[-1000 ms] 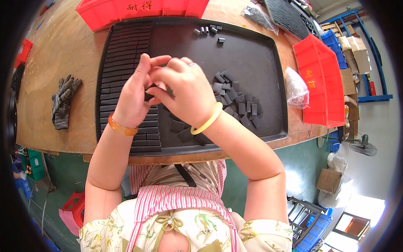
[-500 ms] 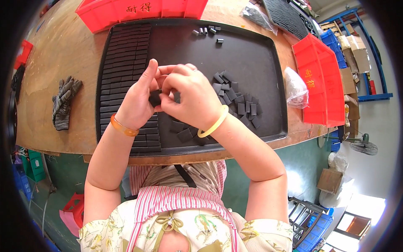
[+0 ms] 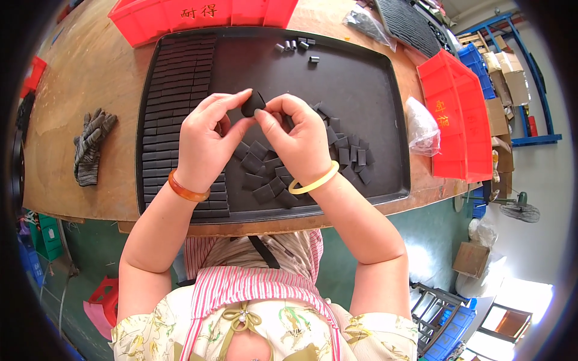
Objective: The person assembles small black plastic components by hand at a workbench.
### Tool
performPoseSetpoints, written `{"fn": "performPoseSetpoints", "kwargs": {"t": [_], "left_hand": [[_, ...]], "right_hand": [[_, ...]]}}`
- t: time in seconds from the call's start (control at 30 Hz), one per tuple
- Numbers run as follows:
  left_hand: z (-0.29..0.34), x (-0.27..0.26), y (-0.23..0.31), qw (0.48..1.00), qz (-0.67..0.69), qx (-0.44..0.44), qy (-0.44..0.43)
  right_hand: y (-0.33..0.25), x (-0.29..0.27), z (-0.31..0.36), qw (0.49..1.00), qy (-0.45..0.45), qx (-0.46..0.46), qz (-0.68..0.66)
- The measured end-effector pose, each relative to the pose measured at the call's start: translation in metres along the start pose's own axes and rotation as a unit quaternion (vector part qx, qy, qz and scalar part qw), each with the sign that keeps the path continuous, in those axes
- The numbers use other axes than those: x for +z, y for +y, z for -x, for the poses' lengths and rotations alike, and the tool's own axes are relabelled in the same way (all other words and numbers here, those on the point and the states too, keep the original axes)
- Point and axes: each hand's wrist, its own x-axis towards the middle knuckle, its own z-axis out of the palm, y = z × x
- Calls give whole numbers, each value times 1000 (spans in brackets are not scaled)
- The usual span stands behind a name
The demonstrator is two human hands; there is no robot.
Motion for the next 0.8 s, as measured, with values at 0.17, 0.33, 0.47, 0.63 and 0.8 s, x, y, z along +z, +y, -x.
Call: {"fn": "performPoseSetpoints", "kwargs": {"t": [0.17,0.33,0.47,0.63,0.8], "left_hand": [[-3,-2,1,988,116,-103,-15],[-4,-3,-2,961,197,-193,-37],[-3,-1,-4,950,231,-205,-44],[-3,0,-2,939,248,-228,-63],[-2,1,-1,949,224,-204,-83]], "right_hand": [[-7,-8,2,1000,-14,2,22],[4,-24,-4,989,-77,79,-101],[-9,-23,-5,993,-24,69,-88],[-15,-33,-9,996,-6,58,-73],[-14,-33,-5,999,6,-2,-53]]}}
